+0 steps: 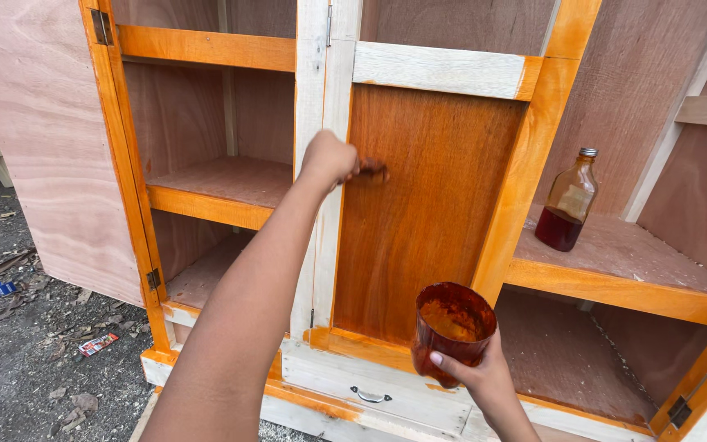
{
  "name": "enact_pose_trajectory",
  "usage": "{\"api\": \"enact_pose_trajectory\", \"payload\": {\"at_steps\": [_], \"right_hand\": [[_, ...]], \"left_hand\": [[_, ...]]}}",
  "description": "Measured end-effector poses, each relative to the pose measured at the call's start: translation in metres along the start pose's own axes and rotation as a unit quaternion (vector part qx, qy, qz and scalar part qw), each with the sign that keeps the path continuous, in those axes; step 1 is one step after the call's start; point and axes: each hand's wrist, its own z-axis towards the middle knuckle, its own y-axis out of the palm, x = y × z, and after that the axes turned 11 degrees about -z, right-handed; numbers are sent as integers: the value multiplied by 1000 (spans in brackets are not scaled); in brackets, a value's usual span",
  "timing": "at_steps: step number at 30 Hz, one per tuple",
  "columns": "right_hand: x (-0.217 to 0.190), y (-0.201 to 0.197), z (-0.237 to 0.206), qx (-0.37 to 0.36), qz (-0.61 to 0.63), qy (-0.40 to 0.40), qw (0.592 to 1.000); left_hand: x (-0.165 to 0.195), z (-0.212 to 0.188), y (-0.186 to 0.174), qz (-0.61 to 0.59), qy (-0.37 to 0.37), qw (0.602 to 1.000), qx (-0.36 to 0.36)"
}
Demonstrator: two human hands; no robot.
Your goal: The person applies an orange wood stain to a wooden cabinet using a cloth applicator, wiping the stain onto the door panels, frame edges, and top rail. They hold a cut plastic bottle filled with stain in one hand and dip the applicator into it between strokes, working across different sections of the cabinet.
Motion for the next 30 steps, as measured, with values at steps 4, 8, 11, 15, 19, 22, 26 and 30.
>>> {"api": "enact_pose_trajectory", "payload": {"at_steps": [4,8,11,15,19,22,26,30], "right_hand": [[-5,-2,9,-8,-5,11,1000],[-7,-5,11,-6,-3,13,1000],[-7,-8,8,0,8,3,1000],[-5,-7,5,-3,-2,-3,1000],[2,-6,7,0,0,54,999],[12,-3,6,2,3,34,999],[25,5,8,5,18,54,998],[30,15,8,-4,10,37,999]], "left_hand": [[26,-6,-6,-24,35,999,22],[45,7,-11,-82,157,982,58],[54,18,-15,-65,152,986,37],[20,-4,-4,26,424,896,129],[-19,-37,23,95,267,953,110],[-21,-41,37,192,234,947,107],[-31,-38,39,237,228,941,76],[-98,-64,34,258,228,937,61]]}}
